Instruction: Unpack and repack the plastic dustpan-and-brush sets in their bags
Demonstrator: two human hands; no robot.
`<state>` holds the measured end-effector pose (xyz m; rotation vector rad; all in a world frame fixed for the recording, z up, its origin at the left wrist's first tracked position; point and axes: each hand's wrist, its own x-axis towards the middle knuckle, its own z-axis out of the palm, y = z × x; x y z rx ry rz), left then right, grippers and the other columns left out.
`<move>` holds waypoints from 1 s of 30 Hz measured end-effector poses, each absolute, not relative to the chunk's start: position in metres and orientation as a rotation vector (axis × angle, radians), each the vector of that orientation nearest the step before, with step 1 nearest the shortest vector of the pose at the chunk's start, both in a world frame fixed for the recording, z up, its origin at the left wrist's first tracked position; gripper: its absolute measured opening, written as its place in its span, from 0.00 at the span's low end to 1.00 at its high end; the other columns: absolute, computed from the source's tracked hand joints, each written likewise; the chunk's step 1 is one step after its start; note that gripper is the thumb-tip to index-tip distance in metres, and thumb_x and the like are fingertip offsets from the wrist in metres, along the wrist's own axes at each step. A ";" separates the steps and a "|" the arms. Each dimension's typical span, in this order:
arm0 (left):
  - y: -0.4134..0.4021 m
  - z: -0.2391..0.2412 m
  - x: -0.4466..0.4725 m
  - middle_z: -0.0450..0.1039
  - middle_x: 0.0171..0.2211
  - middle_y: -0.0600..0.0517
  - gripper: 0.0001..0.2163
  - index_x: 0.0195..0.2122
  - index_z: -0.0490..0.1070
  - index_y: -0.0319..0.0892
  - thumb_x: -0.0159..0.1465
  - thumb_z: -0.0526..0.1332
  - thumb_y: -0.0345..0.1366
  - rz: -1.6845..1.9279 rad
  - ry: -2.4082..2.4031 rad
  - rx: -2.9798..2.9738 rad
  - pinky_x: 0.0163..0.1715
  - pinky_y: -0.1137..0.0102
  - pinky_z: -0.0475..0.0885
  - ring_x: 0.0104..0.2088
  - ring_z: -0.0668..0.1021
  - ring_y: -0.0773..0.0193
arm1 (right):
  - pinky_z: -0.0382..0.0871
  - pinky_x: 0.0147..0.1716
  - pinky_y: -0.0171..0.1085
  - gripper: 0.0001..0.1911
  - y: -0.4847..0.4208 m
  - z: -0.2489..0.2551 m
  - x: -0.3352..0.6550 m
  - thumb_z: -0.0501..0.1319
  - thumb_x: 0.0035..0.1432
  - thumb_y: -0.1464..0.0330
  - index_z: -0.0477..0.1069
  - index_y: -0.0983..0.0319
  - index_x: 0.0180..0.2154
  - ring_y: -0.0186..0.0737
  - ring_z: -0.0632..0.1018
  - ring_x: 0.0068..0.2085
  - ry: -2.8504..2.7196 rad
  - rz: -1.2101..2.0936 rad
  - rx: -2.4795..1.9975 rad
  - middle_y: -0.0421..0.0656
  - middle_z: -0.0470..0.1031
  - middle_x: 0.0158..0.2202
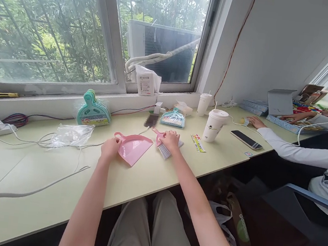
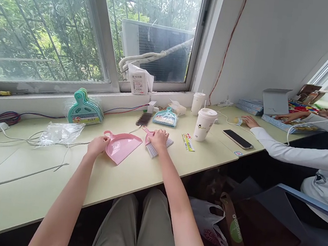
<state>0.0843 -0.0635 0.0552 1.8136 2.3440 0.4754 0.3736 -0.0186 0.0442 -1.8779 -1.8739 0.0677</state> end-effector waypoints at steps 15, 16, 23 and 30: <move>-0.080 0.037 0.173 0.76 0.42 0.42 0.21 0.42 0.74 0.41 0.70 0.41 0.41 0.446 2.026 2.269 0.41 0.62 0.67 0.43 0.77 0.52 | 0.58 0.47 0.41 0.08 -0.045 0.041 0.324 0.60 0.56 0.64 0.71 0.60 0.38 0.46 0.72 0.48 -2.192 0.164 -1.486 0.47 0.76 0.44; -0.080 0.038 0.171 0.76 0.41 0.43 0.21 0.41 0.74 0.42 0.70 0.41 0.41 0.442 1.991 2.308 0.41 0.63 0.67 0.42 0.77 0.53 | 0.59 0.47 0.41 0.08 -0.044 0.040 0.326 0.60 0.56 0.65 0.71 0.61 0.38 0.46 0.72 0.48 -2.182 0.178 -1.477 0.47 0.76 0.44; -0.078 0.054 0.139 0.66 0.56 0.45 0.19 0.54 0.67 0.47 0.62 0.57 0.32 0.590 1.690 2.848 0.57 0.60 0.57 0.56 0.68 0.53 | 0.67 0.42 0.35 0.13 -0.036 0.041 0.337 0.64 0.53 0.69 0.69 0.61 0.42 0.39 0.75 0.45 -2.142 0.617 -1.222 0.43 0.76 0.43; -0.071 0.046 0.126 0.72 0.46 0.44 0.15 0.48 0.70 0.44 0.61 0.54 0.24 0.426 1.678 2.932 0.49 0.61 0.65 0.47 0.73 0.53 | 0.69 0.43 0.36 0.14 -0.037 0.042 0.340 0.66 0.52 0.67 0.70 0.61 0.42 0.37 0.76 0.44 -2.131 0.868 -1.048 0.42 0.76 0.43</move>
